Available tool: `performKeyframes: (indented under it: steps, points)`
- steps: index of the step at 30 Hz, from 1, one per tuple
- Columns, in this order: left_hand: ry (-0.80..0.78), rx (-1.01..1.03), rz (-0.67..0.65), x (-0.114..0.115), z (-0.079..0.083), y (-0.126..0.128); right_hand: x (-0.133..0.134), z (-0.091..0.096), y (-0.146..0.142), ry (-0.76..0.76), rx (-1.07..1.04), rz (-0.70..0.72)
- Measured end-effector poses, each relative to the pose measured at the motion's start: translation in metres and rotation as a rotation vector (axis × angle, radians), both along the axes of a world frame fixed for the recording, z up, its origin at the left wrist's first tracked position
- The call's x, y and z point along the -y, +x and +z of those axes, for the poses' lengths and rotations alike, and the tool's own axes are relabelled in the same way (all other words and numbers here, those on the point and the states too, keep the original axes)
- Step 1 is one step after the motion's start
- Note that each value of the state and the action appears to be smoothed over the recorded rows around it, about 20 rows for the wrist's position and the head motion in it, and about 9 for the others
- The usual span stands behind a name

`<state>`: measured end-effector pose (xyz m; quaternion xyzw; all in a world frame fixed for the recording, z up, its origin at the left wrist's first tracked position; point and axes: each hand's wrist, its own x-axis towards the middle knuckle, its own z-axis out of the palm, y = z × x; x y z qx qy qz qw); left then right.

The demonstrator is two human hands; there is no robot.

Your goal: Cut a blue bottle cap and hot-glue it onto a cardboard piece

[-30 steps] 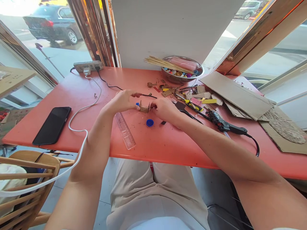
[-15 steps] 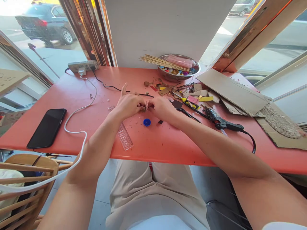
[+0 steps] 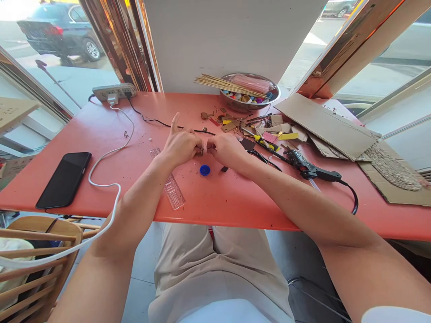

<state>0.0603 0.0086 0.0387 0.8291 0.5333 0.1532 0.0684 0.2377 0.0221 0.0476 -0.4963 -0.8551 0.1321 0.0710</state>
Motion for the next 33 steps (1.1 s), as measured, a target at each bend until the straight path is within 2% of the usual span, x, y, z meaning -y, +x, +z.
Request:
performKeyframes:
  steps: [6,11,14,16,21,27,30,33]
  points:
    - [-0.012,0.04,-0.011,-0.001,-0.001,0.0,0.006,0.004,-0.002,0.005,0.034,-0.02]
    - [-0.029,0.165,0.014,0.001,0.003,-0.002,0.029,0.017,0.001,0.07,-0.044,-0.034]
    - [0.0,0.224,0.049,0.004,0.006,-0.006,0.043,0.018,0.006,-0.052,-0.104,0.05]
    - [0.03,0.239,0.088,0.007,0.008,-0.008,0.049,0.014,0.006,-0.14,-0.063,0.097]
    - [0.064,0.256,0.126,0.014,0.013,-0.007,0.05,0.006,0.008,-0.149,0.039,0.1]
    - [0.036,0.248,0.06,0.029,0.024,0.001,0.033,0.015,0.03,-0.019,-0.309,-0.096]
    - [0.031,0.225,0.028,0.036,0.027,0.007,0.028,0.016,0.036,0.001,-0.493,-0.067]
    - [0.029,0.208,0.018,0.04,0.027,0.01,0.029,0.015,0.036,-0.008,-0.569,-0.017]
